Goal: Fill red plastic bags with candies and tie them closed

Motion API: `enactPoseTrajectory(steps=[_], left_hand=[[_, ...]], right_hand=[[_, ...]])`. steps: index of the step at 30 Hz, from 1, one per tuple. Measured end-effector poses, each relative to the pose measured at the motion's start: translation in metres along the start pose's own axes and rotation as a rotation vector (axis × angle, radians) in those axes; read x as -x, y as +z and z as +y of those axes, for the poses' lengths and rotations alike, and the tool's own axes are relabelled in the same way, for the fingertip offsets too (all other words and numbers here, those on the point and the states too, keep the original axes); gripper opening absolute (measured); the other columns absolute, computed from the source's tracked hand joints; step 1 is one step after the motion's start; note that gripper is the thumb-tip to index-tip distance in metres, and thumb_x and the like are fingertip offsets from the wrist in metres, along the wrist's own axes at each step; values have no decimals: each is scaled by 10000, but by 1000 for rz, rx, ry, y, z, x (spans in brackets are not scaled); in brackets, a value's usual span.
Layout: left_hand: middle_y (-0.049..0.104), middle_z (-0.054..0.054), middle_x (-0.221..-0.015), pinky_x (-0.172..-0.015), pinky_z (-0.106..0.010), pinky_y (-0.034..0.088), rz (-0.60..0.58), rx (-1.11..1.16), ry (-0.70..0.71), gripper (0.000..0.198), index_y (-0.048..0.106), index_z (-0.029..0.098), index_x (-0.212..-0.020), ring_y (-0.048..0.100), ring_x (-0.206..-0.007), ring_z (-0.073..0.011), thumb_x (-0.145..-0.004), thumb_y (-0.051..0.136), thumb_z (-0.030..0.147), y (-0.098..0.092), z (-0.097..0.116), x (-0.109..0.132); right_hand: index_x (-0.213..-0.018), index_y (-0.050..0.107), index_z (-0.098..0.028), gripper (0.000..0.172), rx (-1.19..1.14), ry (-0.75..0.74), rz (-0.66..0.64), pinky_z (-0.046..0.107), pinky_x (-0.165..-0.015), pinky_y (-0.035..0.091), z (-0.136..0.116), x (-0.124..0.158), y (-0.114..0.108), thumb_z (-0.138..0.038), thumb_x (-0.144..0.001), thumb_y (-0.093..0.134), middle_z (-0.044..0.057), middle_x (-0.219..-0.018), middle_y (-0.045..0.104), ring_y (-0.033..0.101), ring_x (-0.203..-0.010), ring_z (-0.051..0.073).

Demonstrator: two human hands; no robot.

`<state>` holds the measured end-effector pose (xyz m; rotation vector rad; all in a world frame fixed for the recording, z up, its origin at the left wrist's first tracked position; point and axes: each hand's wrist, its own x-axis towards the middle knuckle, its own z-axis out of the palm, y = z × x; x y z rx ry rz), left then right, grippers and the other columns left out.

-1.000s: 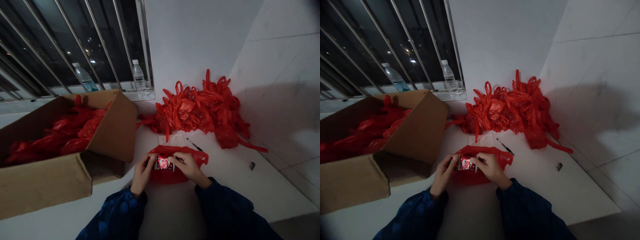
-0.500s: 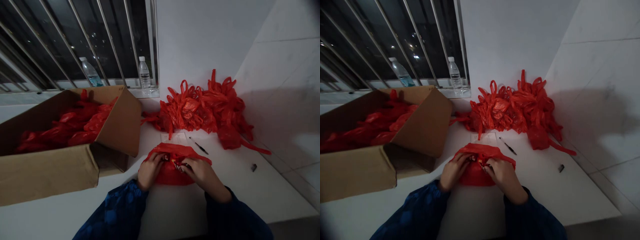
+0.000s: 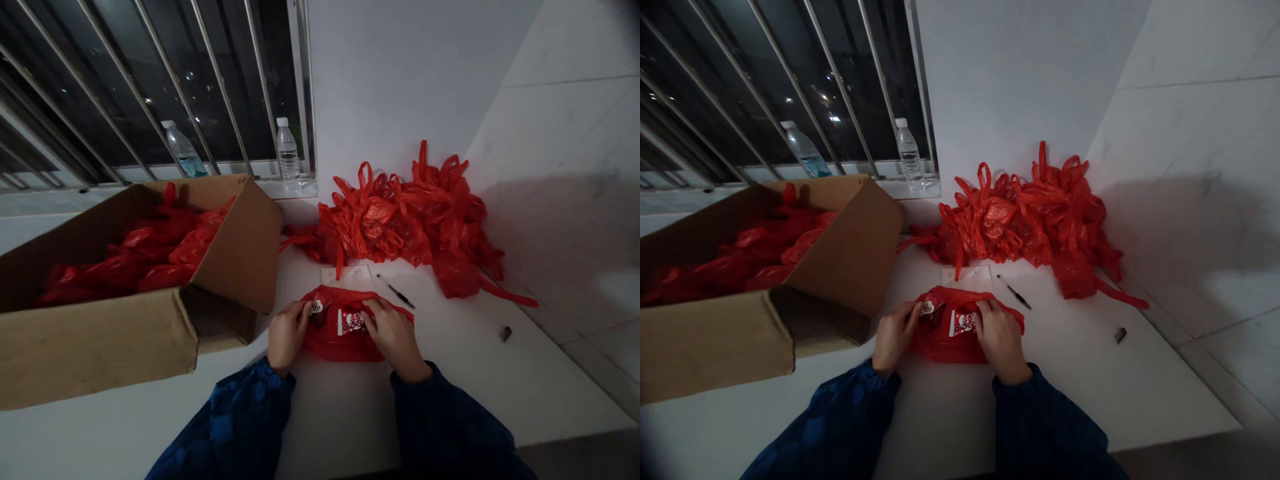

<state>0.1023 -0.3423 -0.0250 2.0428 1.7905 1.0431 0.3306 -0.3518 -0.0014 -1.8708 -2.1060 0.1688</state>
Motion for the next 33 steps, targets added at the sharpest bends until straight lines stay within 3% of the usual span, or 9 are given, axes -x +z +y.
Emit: enactPoseTrajectory(steps=[3, 5, 10, 15, 19, 23, 25, 29, 33], left_hand=[[684, -22, -734, -620, -223, 408, -38, 82, 20, 403, 696, 169, -861, 622, -676, -152, -1001, 414, 420, -2, 4, 0], [664, -10, -713, -620, -215, 397, -83, 153, 57, 391, 685, 168, -831, 595, -659, -137, -994, 433, 419, -3, 9, 2], [537, 14, -625, -604, -217, 349, -180, 326, 116, 411, 563, 160, -662, 491, -606, -110, -974, 483, 416, -2, 21, 8], [507, 27, -635, -582, -203, 377, -383, 599, 26, 372, 521, 165, -715, 478, -590, -103, -964, 489, 439, -4, 25, 11], [610, 0, -724, -632, -217, 445, -544, 595, 81, 319, 614, 163, -825, 568, -639, -122, -939, 536, 451, -10, 19, 7], [725, -41, -1019, -842, -281, 470, -341, 157, 117, 300, 705, 228, -1011, 663, -942, -195, -972, 484, 426, -14, 4, 1], [729, -35, -1073, -862, -305, 474, -230, -72, 82, 281, 708, 249, -1044, 664, -1002, -221, -976, 482, 401, -11, -1, 0], [715, -33, -1120, -744, -286, 496, -218, -322, 40, 243, 682, 261, -1119, 693, -937, -222, -967, 507, 331, -2, 0, 4], [677, -41, -1203, -654, -274, 484, -219, -401, 14, 271, 646, 266, -1181, 704, -876, -217, -944, 552, 359, 3, 5, 7]], right_hand=[[-1094, 669, -234, 232, -122, -63, 73, 316, -720, 475, -5, 1, 0, -308, -973, 485, 65, -1105, 692, 680, -907, 238], [-1084, 667, -231, 239, -345, -125, 102, 315, -777, 482, -10, 1, 1, -343, -977, 484, 62, -1068, 706, 671, -946, 229], [-919, 636, -204, 273, -933, -174, -105, 252, -621, 477, -19, 0, 10, -451, -948, 526, 11, -771, 677, 647, -689, 158], [-853, 581, -199, 277, -1171, -104, -213, 223, -523, 439, -16, -1, 14, -471, -905, 579, -40, -676, 571, 558, -553, 112], [-849, 606, -199, 245, -1035, -164, -232, 233, -569, 435, -5, 0, 3, -435, -907, 576, -28, -708, 608, 579, -606, 123], [-780, 667, -210, 243, -620, -265, -217, 254, -623, 409, 5, 2, -13, -364, -923, 546, -14, -717, 670, 604, -670, 147], [-811, 685, -218, 253, -568, -233, -200, 258, -630, 425, 5, 3, -15, -345, -939, 508, -13, -717, 694, 628, -666, 155], [-1171, 658, -207, 318, -558, -112, -94, 316, -800, 503, 2, 3, -6, -335, -941, 479, 48, -1022, 759, 702, -887, 212], [-1213, 647, -212, 341, -460, -86, -12, 343, -896, 489, 9, 2, 2, -326, -952, 459, 55, -1180, 723, 686, -1033, 227]])
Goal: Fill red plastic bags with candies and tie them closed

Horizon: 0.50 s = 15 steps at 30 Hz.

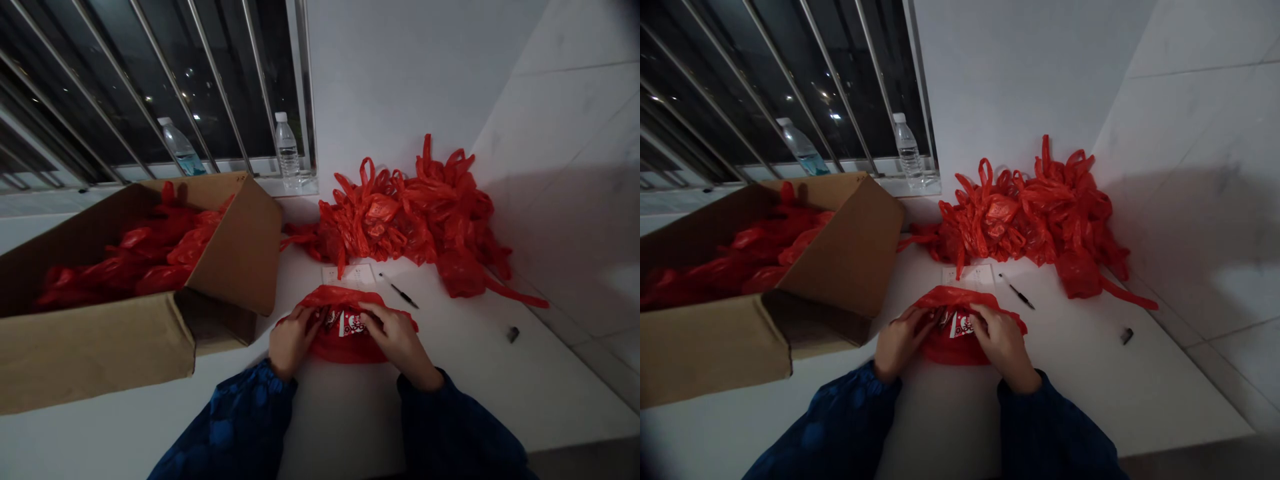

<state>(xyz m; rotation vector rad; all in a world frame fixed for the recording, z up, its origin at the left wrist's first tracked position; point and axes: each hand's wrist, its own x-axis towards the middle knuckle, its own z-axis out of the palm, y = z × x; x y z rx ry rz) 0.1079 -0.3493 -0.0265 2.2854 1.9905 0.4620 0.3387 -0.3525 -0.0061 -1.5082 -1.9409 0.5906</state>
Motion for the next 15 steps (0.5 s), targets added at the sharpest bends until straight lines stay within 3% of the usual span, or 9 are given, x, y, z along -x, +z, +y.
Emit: enactPoseTrajectory(steps=[4, 9, 15], left_hand=[[677, -41, -1191, -655, -285, 489, 2, -8, -6, 270, 651, 259, -1172, 703, -860, -219, -948, 547, 367, 0, 1, -1], [694, -49, -1139, -805, -304, 505, 135, 121, 106, 257, 658, 239, -1162, 676, -973, -215, -966, 527, 341, 2, 3, -1], [699, -64, -1089, -858, -315, 506, 178, 262, 278, 268, 660, 226, -1162, 644, -986, -200, -986, 488, 331, 2, 11, 3]], right_hand=[[-1116, 670, -238, 301, 108, 21, 22, 298, -827, 478, 8, 4, -9, -263, -975, 405, 25, -1079, 748, 697, -969, 205], [-1034, 645, -212, 274, 345, 128, -35, 288, -687, 446, 3, 9, -15, -241, -987, 377, 57, -913, 744, 701, -832, 228], [-1216, 558, -237, 318, 2, -105, -128, 282, -843, 486, -3, 7, -11, -233, -990, 335, 33, -1131, 714, 676, -1025, 184]])
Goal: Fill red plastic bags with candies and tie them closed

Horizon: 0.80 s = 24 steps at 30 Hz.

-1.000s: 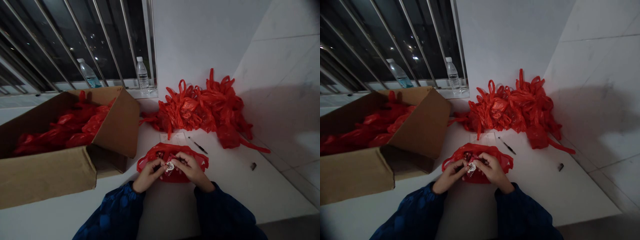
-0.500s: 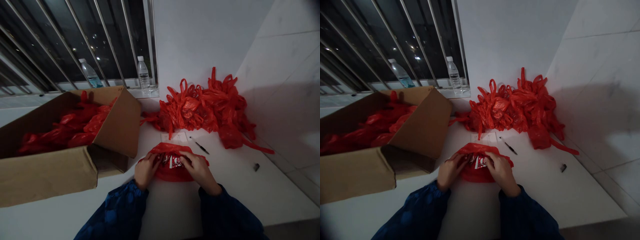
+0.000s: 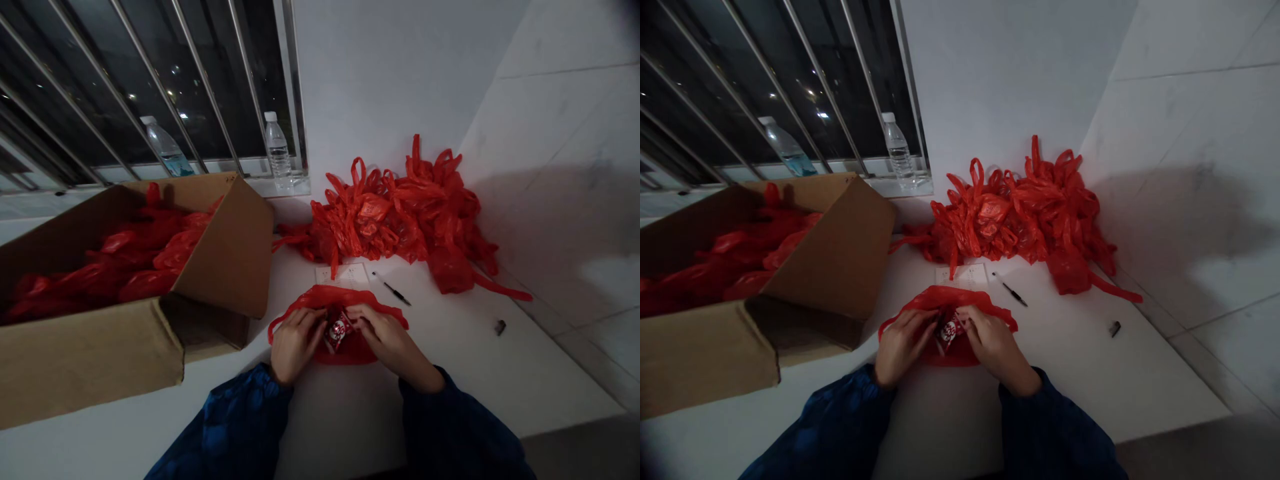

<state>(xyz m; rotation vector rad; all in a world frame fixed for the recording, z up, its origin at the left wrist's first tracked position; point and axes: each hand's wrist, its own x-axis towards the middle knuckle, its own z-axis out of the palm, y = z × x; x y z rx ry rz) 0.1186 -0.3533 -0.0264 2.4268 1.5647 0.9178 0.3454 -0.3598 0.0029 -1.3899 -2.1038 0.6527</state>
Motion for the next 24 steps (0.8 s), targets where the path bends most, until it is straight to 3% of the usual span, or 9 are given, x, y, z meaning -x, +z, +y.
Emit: enactPoseTrajectory(steps=[4, 7, 10, 12, 15, 17, 20, 24], left_hand=[[700, -68, -1074, -846, -341, 502, -28, 26, 81, 273, 668, 228, -1171, 620, -983, -214, -982, 498, 326, 0, 7, 1], [698, -62, -1132, -898, -370, 485, -98, 61, 157, 279, 670, 248, -1192, 597, -1031, -224, -980, 505, 323, 4, 11, 3], [681, -48, -1218, -950, -410, 457, -183, 56, 220, 283, 660, 262, -1214, 568, -1105, -244, -963, 541, 316, 9, 13, 4], [680, -39, -1224, -968, -431, 436, -208, 41, 227, 284, 655, 271, -1218, 554, -1132, -255, -954, 558, 315, 11, 13, 4], [701, -36, -1163, -971, -436, 418, -218, 36, 205, 249, 673, 273, -1170, 553, -1132, -258, -956, 553, 314, 11, 12, 3], [708, -40, -1132, -961, -425, 420, -225, 42, 195, 232, 682, 263, -1140, 563, -1119, -254, -959, 546, 314, 11, 11, 2], [709, -51, -1127, -959, -412, 425, -230, 54, 190, 232, 681, 249, -1132, 587, -1101, -242, -960, 544, 321, 10, 10, 2], [709, -63, -1134, -951, -402, 445, -211, 64, 154, 239, 672, 243, -1148, 618, -1081, -229, -955, 543, 303, 10, 9, 3]], right_hand=[[-1189, 572, -220, 329, 109, 84, 63, 300, -851, 475, 5, 1, -3, -217, -972, 324, 46, -1134, 713, 669, -1033, 200], [-1053, 614, -227, 299, 257, 130, -3, 279, -732, 457, 5, -1, -4, -210, -980, 325, 25, -942, 737, 690, -882, 198], [-1021, 617, -216, 240, 405, 154, -30, 267, -684, 438, 0, -11, 3, -205, -981, 380, 40, -933, 728, 688, -882, 200], [-1039, 615, -195, 186, 498, 193, -1, 276, -681, 447, -3, -21, 11, -270, -968, 460, 77, -1009, 715, 685, -919, 223], [-1060, 613, -156, 308, 585, 246, 41, 313, -692, 472, -8, -35, 22, -420, -905, 584, 132, -1038, 701, 685, -926, 269], [-1087, 608, -137, 397, 600, 271, 48, 337, -717, 486, -9, -42, 26, -462, -860, 635, 154, -1023, 703, 683, -946, 292], [-1114, 613, -143, 395, 567, 277, 21, 355, -749, 494, -5, -45, 22, -425, -841, 659, 148, -984, 722, 684, -978, 302], [-1173, 613, -221, 381, 274, 203, 67, 350, -814, 506, 16, -36, 7, -345, -819, 676, 76, -1003, 738, 693, -982, 254]])
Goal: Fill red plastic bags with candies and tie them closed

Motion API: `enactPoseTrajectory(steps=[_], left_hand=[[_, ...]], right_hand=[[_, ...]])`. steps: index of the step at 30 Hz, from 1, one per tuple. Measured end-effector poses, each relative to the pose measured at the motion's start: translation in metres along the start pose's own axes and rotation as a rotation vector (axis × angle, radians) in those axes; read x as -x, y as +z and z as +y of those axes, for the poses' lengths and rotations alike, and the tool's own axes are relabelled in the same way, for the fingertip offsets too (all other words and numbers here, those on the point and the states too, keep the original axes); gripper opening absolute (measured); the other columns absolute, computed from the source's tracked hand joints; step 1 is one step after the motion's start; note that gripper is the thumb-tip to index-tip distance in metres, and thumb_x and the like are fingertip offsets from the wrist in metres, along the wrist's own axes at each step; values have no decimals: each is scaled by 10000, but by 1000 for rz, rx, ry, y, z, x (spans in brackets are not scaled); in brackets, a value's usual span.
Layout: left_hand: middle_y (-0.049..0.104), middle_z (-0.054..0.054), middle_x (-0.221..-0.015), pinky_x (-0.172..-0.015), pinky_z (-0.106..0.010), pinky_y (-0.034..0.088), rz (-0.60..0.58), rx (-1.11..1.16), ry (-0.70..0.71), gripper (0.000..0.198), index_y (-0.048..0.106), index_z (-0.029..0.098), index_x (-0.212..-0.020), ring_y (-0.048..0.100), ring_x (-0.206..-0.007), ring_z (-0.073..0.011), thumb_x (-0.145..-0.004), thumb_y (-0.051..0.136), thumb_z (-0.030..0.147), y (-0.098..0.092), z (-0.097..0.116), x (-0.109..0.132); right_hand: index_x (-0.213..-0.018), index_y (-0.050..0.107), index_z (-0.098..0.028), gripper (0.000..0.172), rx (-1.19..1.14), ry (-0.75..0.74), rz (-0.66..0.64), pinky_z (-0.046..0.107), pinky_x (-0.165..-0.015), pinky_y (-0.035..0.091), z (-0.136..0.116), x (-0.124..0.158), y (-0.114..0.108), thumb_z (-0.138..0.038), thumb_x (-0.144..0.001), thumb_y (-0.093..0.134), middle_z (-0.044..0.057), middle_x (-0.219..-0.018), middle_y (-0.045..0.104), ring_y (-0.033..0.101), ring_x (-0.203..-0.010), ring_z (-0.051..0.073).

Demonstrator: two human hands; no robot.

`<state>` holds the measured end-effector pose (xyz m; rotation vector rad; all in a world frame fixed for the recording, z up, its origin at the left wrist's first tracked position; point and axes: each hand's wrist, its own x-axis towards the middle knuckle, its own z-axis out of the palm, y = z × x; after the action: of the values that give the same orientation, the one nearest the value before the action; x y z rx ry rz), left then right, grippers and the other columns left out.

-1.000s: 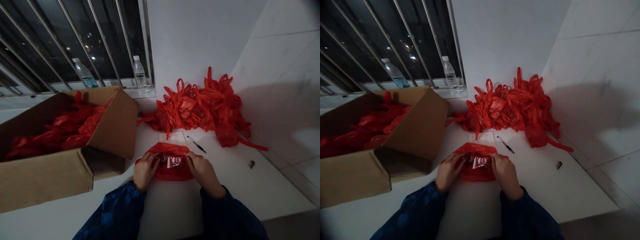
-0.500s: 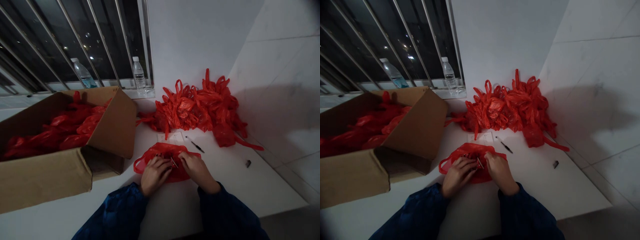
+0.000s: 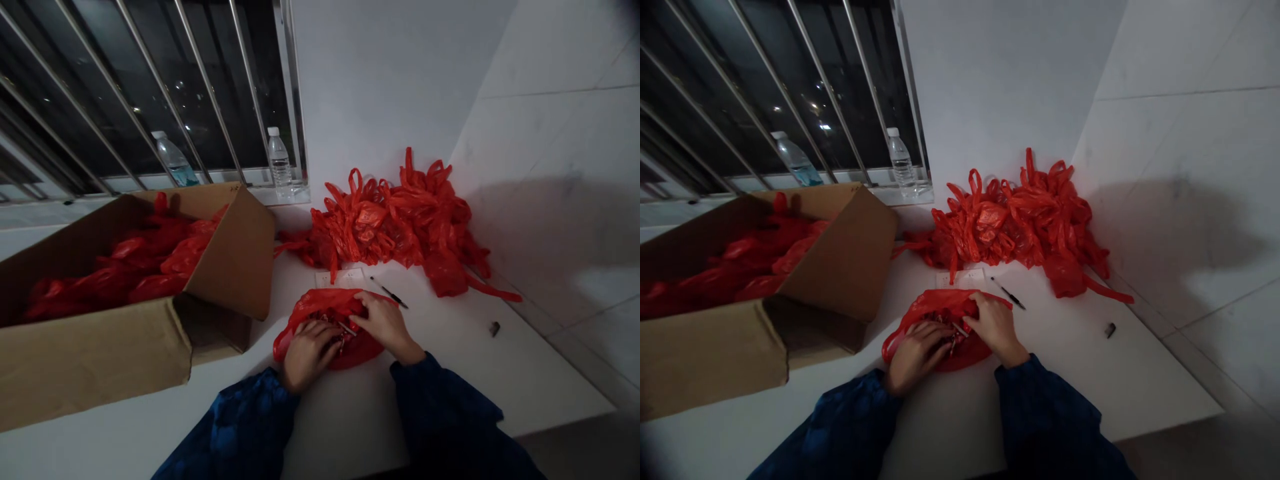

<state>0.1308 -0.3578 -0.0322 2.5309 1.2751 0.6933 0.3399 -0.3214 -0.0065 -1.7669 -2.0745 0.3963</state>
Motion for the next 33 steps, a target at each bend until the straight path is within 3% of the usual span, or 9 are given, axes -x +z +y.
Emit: enactPoseTrajectory(steps=[4, 8, 12, 17, 21, 26, 29, 31, 33], left_hand=[[707, -60, -1140, -959, -379, 473, -3, 56, -25, 253, 661, 245, -1160, 634, -1082, -222, -958, 529, 321, -1, -2, 0], [694, -65, -1155, -955, -360, 498, 60, 254, -120, 298, 655, 238, -1171, 637, -1096, -224, -967, 500, 392, -8, 6, -2], [698, -78, -1070, -854, -353, 554, 185, 695, -341, 375, 585, 214, -1205, 663, -1030, -232, -978, 429, 469, -10, 26, -7], [607, -2, -816, -564, -279, 547, 189, 1053, -435, 638, 374, 191, -1326, 641, -648, -163, -830, 652, 480, 1, 30, -12], [618, -10, -838, -691, -292, 553, 264, 822, -411, 554, 456, 174, -1258, 651, -756, -171, -823, 670, 442, 3, 16, -15], [702, -28, -1014, -738, -301, 546, 223, 306, -470, 524, 428, 261, -1368, 700, -819, -194, -903, 568, 457, -22, 19, -6], [697, -16, -1067, -680, -283, 535, 223, 67, -457, 407, 521, 301, -1294, 685, -678, -163, -935, 500, 491, -46, 26, 19], [670, -27, -1110, -671, -287, 526, 274, -96, -440, 372, 583, 300, -1219, 676, -670, -162, -935, 476, 516, -58, 27, 40], [648, -49, -1131, -636, -290, 516, 313, -213, -487, 419, 576, 289, -1238, 680, -695, -178, -925, 467, 544, -64, 24, 57]], right_hand=[[-1255, 547, -227, 478, -670, -76, 102, 387, -938, 506, 24, 9, -5, -362, -813, 670, 86, -1169, 698, 653, -1101, 238], [-1381, 381, -251, 558, -1157, -98, 102, 422, -955, 522, 18, 21, -2, -384, -877, 578, 119, -1324, 616, 625, -1170, 252], [-1435, 297, -287, 614, -1282, -122, 14, 432, -946, 532, -3, 32, 6, -372, -879, 542, 103, -1329, 606, 643, -1138, 252], [-1370, 432, -264, 501, -1166, -143, -41, 401, -939, 532, -7, 44, 4, -326, -886, 544, 104, -1314, 614, 617, -1170, 259], [-1414, 442, -229, 455, -1014, -75, -19, 395, -899, 552, -2, 42, 6, -343, -986, 337, 121, -1318, 617, 612, -1188, 249], [-1420, 460, -223, 587, -729, -75, 123, 393, -940, 543, 0, 42, 0, -427, -887, 594, 123, -1403, 557, 565, -1253, 271], [-1235, 622, -241, 348, -580, -53, 251, 321, -764, 581, 14, 58, -23, -400, -941, 527, 85, -1160, 702, 696, -956, 221], [-1107, 670, -247, 263, -455, -20, 385, 281, -633, 556, 27, 71, -38, -390, -957, 509, 62, -1041, 721, 677, -748, 175], [-1027, 679, -244, 230, -330, -33, 481, 271, -592, 527, 39, 82, -46, -379, -962, 504, 52, -976, 707, 639, -708, 166]])
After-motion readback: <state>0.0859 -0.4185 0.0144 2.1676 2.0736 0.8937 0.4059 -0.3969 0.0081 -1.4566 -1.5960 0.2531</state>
